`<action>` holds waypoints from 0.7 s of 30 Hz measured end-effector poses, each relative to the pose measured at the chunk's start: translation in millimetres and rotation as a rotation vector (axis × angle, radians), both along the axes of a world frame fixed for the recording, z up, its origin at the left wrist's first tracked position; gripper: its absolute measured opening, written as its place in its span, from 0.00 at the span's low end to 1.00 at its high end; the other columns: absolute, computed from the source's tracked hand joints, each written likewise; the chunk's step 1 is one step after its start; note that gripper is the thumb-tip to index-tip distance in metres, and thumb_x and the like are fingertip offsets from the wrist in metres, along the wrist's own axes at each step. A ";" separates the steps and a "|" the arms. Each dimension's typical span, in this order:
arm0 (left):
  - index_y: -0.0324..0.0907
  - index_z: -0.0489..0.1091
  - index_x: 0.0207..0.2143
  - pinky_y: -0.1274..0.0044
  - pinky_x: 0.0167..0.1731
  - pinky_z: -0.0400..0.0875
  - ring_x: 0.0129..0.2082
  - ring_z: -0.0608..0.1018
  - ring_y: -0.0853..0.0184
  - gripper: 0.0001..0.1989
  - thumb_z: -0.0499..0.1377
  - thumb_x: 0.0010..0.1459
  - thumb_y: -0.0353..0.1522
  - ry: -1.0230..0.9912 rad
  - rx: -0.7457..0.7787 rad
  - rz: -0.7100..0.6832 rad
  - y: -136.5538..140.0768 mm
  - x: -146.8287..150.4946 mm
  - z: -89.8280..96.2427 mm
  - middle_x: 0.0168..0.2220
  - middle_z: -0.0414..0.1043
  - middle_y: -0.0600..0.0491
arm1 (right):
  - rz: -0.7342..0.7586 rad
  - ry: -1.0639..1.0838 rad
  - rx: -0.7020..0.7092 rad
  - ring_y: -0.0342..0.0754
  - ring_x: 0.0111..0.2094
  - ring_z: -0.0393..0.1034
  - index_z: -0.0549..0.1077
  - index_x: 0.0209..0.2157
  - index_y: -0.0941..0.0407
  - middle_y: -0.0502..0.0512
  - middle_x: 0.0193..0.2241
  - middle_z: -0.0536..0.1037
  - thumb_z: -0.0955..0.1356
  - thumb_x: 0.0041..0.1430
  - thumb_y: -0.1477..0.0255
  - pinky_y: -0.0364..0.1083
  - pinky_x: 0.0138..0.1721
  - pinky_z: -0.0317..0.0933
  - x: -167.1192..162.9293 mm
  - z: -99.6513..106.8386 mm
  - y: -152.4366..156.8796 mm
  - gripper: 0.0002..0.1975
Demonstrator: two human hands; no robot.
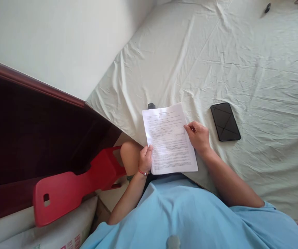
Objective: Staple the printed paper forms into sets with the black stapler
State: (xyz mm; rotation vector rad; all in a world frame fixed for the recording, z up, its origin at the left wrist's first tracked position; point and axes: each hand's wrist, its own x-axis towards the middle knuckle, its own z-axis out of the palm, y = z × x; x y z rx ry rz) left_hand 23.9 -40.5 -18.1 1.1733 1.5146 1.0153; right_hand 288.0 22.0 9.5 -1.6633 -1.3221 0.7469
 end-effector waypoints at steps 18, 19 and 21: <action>0.38 0.76 0.40 0.75 0.39 0.71 0.36 0.77 0.64 0.26 0.56 0.65 0.53 0.000 0.016 0.030 0.5 -2.2 -10.3 0.35 0.78 0.49 | -0.008 -0.178 0.095 0.49 0.29 0.71 0.77 0.37 0.52 0.53 0.29 0.80 0.65 0.67 0.62 0.48 0.34 0.60 -3.2 -3.4 -3.8 0.12; 0.38 0.76 0.40 0.75 0.39 0.71 0.36 0.77 0.64 0.26 0.56 0.66 0.53 0.004 0.016 0.028 0.5 -2.4 -10.6 0.35 0.78 0.49 | -0.014 -0.192 0.100 0.49 0.29 0.71 0.77 0.39 0.52 0.52 0.28 0.80 0.65 0.67 0.63 0.48 0.35 0.60 -3.7 -2.8 -4.0 0.11; 0.39 0.77 0.42 0.75 0.40 0.71 0.38 0.78 0.63 0.26 0.55 0.66 0.52 0.011 0.022 0.023 0.8 -2.6 -11.0 0.37 0.79 0.48 | -0.022 -0.207 0.138 0.48 0.29 0.71 0.77 0.40 0.51 0.51 0.29 0.80 0.65 0.68 0.64 0.48 0.35 0.61 -4.5 -2.0 -4.2 0.10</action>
